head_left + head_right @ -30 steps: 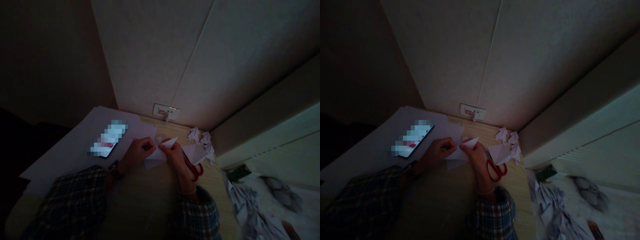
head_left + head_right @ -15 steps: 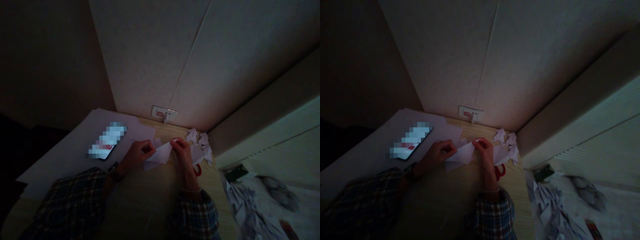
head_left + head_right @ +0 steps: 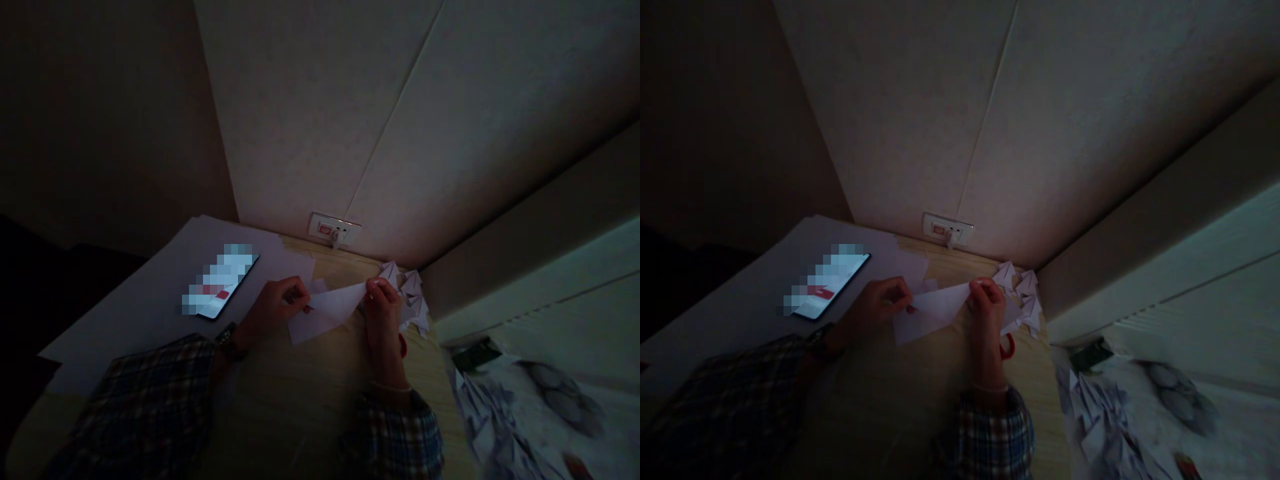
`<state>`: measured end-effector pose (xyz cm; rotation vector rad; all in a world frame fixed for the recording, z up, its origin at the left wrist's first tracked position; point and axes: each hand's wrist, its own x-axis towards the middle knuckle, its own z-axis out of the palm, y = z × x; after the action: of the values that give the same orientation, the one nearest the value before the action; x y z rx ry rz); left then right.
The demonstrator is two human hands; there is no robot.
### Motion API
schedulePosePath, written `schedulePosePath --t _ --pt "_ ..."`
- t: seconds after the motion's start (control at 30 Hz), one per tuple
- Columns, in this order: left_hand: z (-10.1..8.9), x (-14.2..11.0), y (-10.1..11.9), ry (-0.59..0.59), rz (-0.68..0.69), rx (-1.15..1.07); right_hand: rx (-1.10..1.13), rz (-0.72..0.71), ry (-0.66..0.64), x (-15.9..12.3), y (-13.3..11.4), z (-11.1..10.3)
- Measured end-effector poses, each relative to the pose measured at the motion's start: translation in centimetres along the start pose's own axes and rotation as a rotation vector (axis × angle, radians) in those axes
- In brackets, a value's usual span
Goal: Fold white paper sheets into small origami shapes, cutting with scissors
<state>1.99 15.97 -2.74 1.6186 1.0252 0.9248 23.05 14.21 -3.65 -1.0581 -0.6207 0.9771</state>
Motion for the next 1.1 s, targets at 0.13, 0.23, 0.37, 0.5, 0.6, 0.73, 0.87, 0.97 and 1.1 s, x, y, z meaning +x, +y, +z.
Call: schedulePosePath --t 0.13,0.23,0.37,0.5,0.6,0.73,0.87,0.97,1.1 --pt "-0.1 0.0 -0.1 0.076 0.045 0.055 -0.006 0.02 -0.03 0.0 0.0 0.0" --pt "0.0 0.0 0.1 0.058 0.028 0.058 -0.055 0.048 -0.064 -0.2 0.2 0.2" --pt "0.7 -0.1 0.2 -0.09 -0.055 -0.01 -0.179 0.055 -0.17 -0.6 0.8 0.9" --pt "1.2 -0.2 -0.1 -0.204 -0.08 -0.117 -0.271 0.02 -0.264 -1.1 1.3 1.5" --pt "0.9 -0.1 -0.2 -0.192 -0.107 -0.145 -0.282 0.011 -0.269 -1.2 1.2 1.6" --pt "0.6 0.1 -0.1 -0.192 -0.184 -0.158 -0.301 -0.012 -0.245 -1.0 1.1 1.6" --pt "0.7 0.3 -0.2 -0.201 -0.213 -0.137 -0.322 -0.046 -0.258 -1.1 1.1 1.8" --pt "0.6 0.5 -0.3 -0.12 -0.208 -0.167 -0.351 -0.112 -0.291 -1.4 1.2 1.9" --pt "0.0 0.7 -0.1 0.047 -0.207 -0.215 -0.355 -0.18 -0.318 -1.6 1.2 1.8"
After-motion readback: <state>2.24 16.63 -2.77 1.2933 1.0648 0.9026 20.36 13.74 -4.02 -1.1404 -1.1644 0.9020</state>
